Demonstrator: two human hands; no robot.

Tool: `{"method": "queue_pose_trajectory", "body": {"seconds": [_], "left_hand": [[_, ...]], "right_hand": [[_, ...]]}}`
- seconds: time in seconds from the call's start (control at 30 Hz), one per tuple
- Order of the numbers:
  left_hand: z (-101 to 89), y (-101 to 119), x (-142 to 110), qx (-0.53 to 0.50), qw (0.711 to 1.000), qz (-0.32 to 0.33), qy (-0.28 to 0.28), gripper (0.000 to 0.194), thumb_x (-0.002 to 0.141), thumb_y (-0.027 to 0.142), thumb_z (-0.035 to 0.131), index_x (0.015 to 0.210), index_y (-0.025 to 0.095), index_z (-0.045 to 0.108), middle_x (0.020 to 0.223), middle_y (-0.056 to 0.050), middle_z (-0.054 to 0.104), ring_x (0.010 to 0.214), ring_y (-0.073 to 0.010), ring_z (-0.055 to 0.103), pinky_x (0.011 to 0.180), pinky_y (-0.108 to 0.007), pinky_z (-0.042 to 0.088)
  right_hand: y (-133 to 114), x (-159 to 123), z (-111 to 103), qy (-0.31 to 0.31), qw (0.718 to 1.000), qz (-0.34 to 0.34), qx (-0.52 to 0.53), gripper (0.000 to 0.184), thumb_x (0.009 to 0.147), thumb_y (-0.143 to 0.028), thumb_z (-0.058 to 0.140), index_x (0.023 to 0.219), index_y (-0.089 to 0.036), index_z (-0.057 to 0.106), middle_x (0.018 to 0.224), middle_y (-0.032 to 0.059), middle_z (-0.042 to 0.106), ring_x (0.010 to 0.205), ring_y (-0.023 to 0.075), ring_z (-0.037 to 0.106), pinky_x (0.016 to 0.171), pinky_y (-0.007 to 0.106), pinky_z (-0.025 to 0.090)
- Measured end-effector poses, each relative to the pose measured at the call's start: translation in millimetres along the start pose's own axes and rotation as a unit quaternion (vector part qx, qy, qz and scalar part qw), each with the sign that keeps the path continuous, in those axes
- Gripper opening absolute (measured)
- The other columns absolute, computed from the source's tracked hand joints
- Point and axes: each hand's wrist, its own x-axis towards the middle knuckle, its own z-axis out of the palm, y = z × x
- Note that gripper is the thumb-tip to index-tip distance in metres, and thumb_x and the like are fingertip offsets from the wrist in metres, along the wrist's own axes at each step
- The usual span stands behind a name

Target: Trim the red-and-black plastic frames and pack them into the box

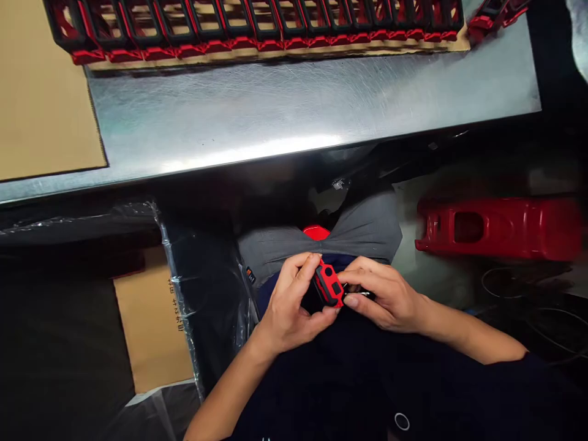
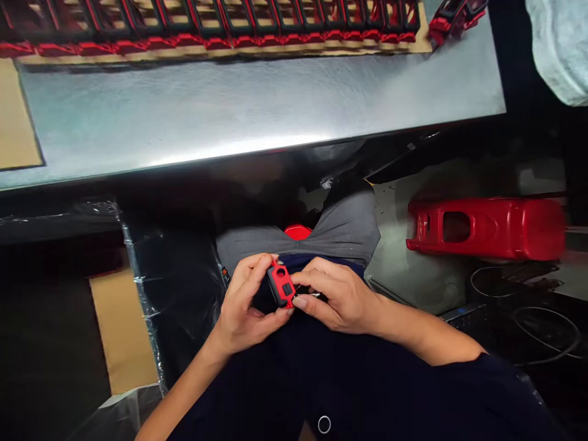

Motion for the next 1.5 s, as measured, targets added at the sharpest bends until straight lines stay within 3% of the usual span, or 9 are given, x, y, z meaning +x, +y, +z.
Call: {"method": "queue_pose_trajectory", "body": {"seconds": [0.23,0.5,0.73,0.83,1.0,1.13,1.2,1.37,1.5], "left_hand": [[0.6,0,0,0.022,1.0,0.01,0.006,0.085,0.08,0.016,0.071,0.156,0.019,0.032,0.125,-0.016,0.053,0.114,-0.0251,0.058,0.091,-0.04,0.058],[2.0,-1,-1,0.016,1.0,-0.01,-0.015,0.083,0.08,0.018,0.071,0.155,0.019,0.034,0.125,-0.015,0.056,0.115,-0.0261,0.06,0.092,-0.041,0.058],[0.9,0,-4,0.011,0.996,-0.085,-0.004,0.072,0.077,0.022,0.073,0.144,0.022,0.044,0.127,-0.013,0.058,0.117,-0.027,0.061,0.097,-0.044,0.056],[0.5,-2,-4,-0.052,0.985,-0.163,0.009,0.065,0.078,0.036,0.076,0.137,0.021,0.051,0.125,-0.012,0.061,0.112,-0.0266,0.063,0.095,-0.042,0.056],[4.9,0,7,-0.214,0.89,-0.396,-0.075,0.05,0.087,0.065,0.058,0.103,0.018,0.062,0.084,-0.002,0.063,0.073,-0.0162,0.061,0.069,-0.029,0.051],[8.2,0,10,-0.171,0.88,-0.422,-0.135,0.062,0.087,0.077,0.046,0.076,0.017,0.056,0.064,0.002,0.053,0.059,-0.012,0.048,0.056,-0.025,0.04],[7.4,-1,5,-0.182,0.888,-0.403,-0.129,0.064,0.087,0.078,0.045,0.085,0.016,0.06,0.068,0.0,0.057,0.059,-0.0126,0.051,0.055,-0.026,0.043],[5.8,1,-6,-0.09,0.979,-0.181,-0.03,0.079,0.077,0.047,0.081,0.143,0.023,0.045,0.136,-0.015,0.057,0.115,-0.0271,0.062,0.087,-0.039,0.058],[7.6,5,-7,-0.01,0.991,-0.12,-0.052,0.071,0.082,0.021,0.074,0.145,0.026,0.043,0.133,-0.013,0.058,0.123,-0.027,0.06,0.098,-0.045,0.056]], "right_hand": [[7,-14,8,0.041,0.993,0.05,0.103,0.026,0.097,-0.026,0.065,0.12,-0.02,0.055,0.096,0.0058,0.068,0.076,0.0136,0.068,0.069,0.026,0.061],[8,-10,7,0.051,0.993,-0.017,0.103,0.011,0.09,-0.02,0.073,0.1,-0.016,0.071,0.101,0.0105,0.076,0.089,0.0161,0.075,0.081,0.025,0.062],[14,-14,3,0.054,0.982,0.092,0.159,0.007,0.091,-0.017,0.069,0.098,-0.018,0.07,0.098,0.0081,0.075,0.088,0.0159,0.074,0.078,0.027,0.061],[16,-13,-5,0.044,0.969,0.115,0.212,0.006,0.094,-0.021,0.065,0.1,-0.018,0.067,0.093,0.007,0.075,0.081,0.0151,0.072,0.074,0.028,0.061],[9,2,0,-0.079,0.989,-0.04,0.118,0.009,0.089,-0.017,0.07,0.098,-0.017,0.071,0.089,0.0058,0.077,0.091,0.0185,0.072,0.11,0.046,0.047],[12,7,13,-0.059,0.985,0.019,0.159,0.007,0.086,-0.017,0.07,0.092,-0.017,0.073,0.085,0.0066,0.077,0.087,0.0182,0.071,0.09,0.036,0.056],[19,5,15,-0.041,0.955,0.107,0.273,0.007,0.085,-0.022,0.072,0.087,-0.016,0.074,0.082,0.0072,0.076,0.081,0.0172,0.07,0.078,0.031,0.057],[32,0,8,0.0,0.78,0.286,0.557,0.024,0.076,-0.035,0.083,0.081,-0.013,0.075,0.078,0.0065,0.075,0.068,0.0149,0.07,0.065,0.026,0.057],[32,1,11,0.002,0.74,0.303,0.601,0.019,0.075,-0.03,0.085,0.081,-0.014,0.077,0.079,0.0057,0.076,0.067,0.0135,0.071,0.065,0.024,0.058]]}}
